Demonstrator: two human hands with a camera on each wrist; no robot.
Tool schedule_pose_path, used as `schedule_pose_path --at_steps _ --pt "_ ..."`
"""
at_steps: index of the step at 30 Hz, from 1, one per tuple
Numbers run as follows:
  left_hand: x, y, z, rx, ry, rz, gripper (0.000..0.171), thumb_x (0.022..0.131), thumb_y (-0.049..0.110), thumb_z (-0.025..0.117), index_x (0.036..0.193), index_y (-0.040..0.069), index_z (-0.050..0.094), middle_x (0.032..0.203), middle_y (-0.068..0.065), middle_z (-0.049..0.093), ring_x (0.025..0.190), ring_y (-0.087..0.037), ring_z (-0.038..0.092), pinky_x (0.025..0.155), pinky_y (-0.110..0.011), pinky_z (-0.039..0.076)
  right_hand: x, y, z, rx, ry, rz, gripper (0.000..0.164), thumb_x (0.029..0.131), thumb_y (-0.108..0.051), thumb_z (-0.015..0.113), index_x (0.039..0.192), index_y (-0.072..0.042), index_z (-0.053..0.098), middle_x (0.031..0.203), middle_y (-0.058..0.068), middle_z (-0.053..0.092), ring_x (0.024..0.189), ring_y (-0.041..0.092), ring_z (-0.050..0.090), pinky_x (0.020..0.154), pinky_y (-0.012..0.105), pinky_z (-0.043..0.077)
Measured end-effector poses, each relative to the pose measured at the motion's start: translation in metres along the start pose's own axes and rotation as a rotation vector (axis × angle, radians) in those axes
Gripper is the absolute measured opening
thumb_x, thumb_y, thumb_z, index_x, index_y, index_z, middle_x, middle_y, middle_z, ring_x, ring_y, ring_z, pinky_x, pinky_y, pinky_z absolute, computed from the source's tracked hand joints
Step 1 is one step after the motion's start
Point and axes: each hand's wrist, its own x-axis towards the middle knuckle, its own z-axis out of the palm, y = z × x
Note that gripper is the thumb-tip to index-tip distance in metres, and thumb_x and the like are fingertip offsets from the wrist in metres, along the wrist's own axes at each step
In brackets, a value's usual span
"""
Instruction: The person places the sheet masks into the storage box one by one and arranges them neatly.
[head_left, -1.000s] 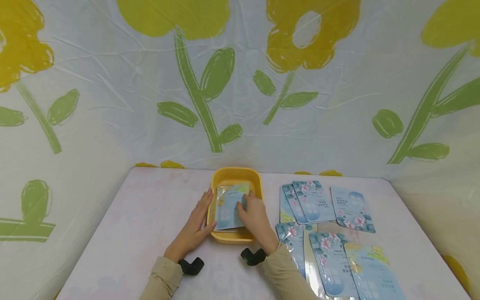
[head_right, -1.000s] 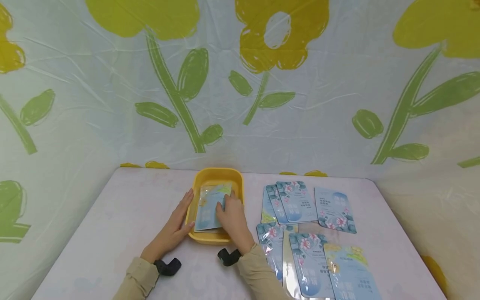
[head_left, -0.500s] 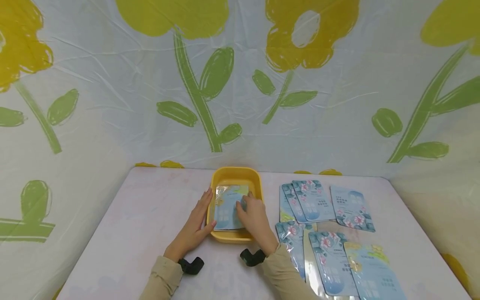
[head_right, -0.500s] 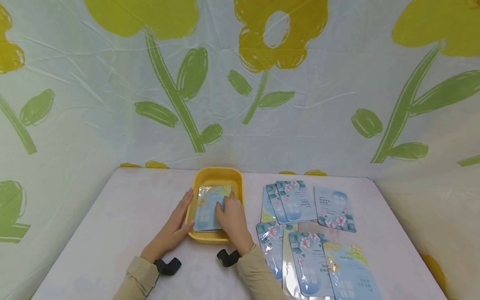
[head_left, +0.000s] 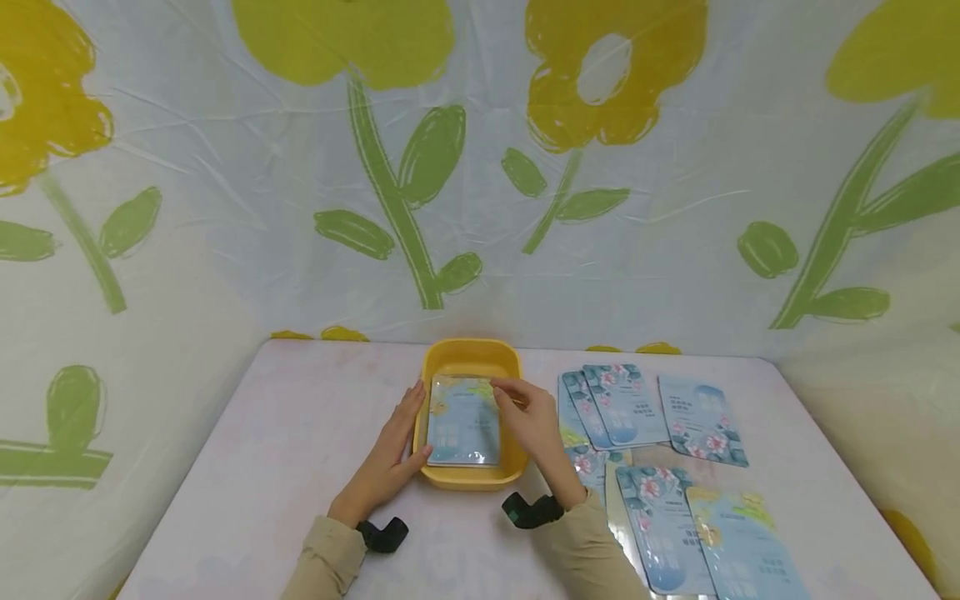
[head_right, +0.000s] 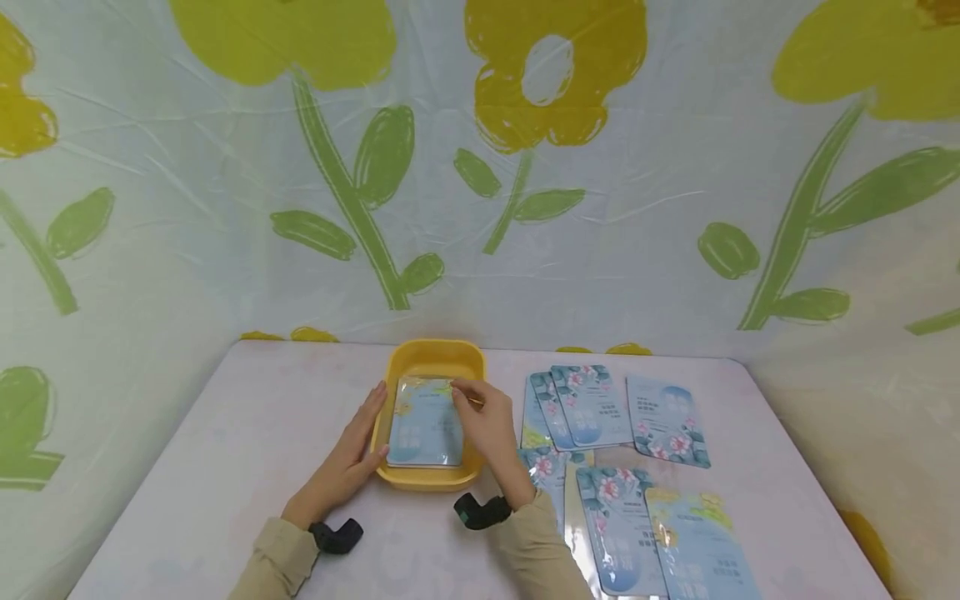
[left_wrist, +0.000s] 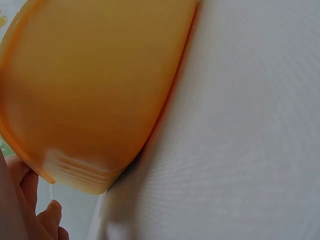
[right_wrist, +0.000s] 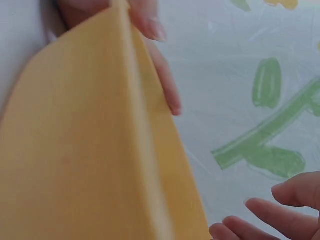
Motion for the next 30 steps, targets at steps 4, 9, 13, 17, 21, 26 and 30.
schedule_pose_path --at_steps 4,9,13,17,21,26,30 --pt "0.001 0.000 0.000 0.002 -0.005 -0.007 0.080 0.096 0.025 0.059 0.160 0.010 0.013 0.167 -0.004 0.008 0.151 -0.036 0.009 0.123 -0.034 0.003 0.004 0.001 -0.017 0.025 0.017 0.010 0.022 0.099 -0.010 0.060 0.113 0.002 0.072 0.114 0.015 0.071 0.106 0.030 0.067 0.093 0.041 0.055" --pt "0.000 0.000 0.000 0.002 -0.008 -0.017 0.081 0.096 0.024 0.060 0.160 0.010 0.013 0.167 -0.002 0.008 0.151 -0.036 0.009 0.123 -0.035 0.003 0.007 0.004 -0.043 0.031 0.061 0.001 0.023 0.100 -0.013 0.060 0.115 -0.001 0.072 0.115 0.015 0.070 0.108 0.028 0.065 0.092 0.030 0.054" --pt "0.000 0.000 0.000 -0.001 -0.008 -0.026 0.081 0.095 0.023 0.061 0.160 0.009 0.014 0.167 -0.001 0.008 0.151 -0.036 0.009 0.123 -0.039 0.004 0.010 0.008 -0.067 0.061 0.127 -0.014 0.024 0.100 -0.016 0.060 0.115 -0.003 0.073 0.113 0.016 0.071 0.105 0.025 0.066 0.082 0.016 0.051" --pt "0.000 0.000 0.001 -0.007 -0.022 -0.037 0.081 0.096 0.023 0.060 0.160 0.011 0.014 0.167 0.000 0.007 0.151 -0.033 0.008 0.123 -0.040 0.005 0.010 0.013 -0.093 0.094 0.214 -0.033 0.025 0.100 -0.016 0.060 0.116 0.000 0.072 0.113 0.020 0.069 0.101 0.017 0.066 0.081 0.013 0.050" --pt "0.000 0.000 0.001 -0.008 -0.022 -0.040 0.081 0.096 0.023 0.060 0.160 0.011 0.014 0.167 -0.001 0.008 0.151 -0.034 0.008 0.123 -0.039 0.005 0.009 0.021 -0.117 0.130 0.323 -0.066 0.026 0.101 -0.012 0.058 0.118 0.004 0.069 0.113 0.020 0.069 0.098 0.012 0.067 0.087 0.014 0.051" --pt "-0.001 0.000 0.000 -0.007 -0.018 -0.040 0.080 0.096 0.023 0.060 0.160 0.010 0.014 0.167 -0.001 0.008 0.151 -0.035 0.008 0.123 -0.040 0.005 0.009 0.035 -0.147 0.178 0.499 -0.085 0.026 0.099 -0.008 0.058 0.118 0.009 0.067 0.111 0.014 0.070 0.096 0.013 0.068 0.085 0.015 0.052" --pt "0.000 0.001 -0.001 -0.006 -0.023 -0.051 0.080 0.096 0.023 0.060 0.160 0.011 0.014 0.167 0.000 0.007 0.152 -0.032 0.007 0.123 -0.038 0.005 0.008 0.051 -0.170 0.086 0.618 -0.053 0.026 0.101 -0.011 0.056 0.118 0.004 0.069 0.115 0.009 0.069 0.100 0.010 0.063 0.086 0.014 0.047"
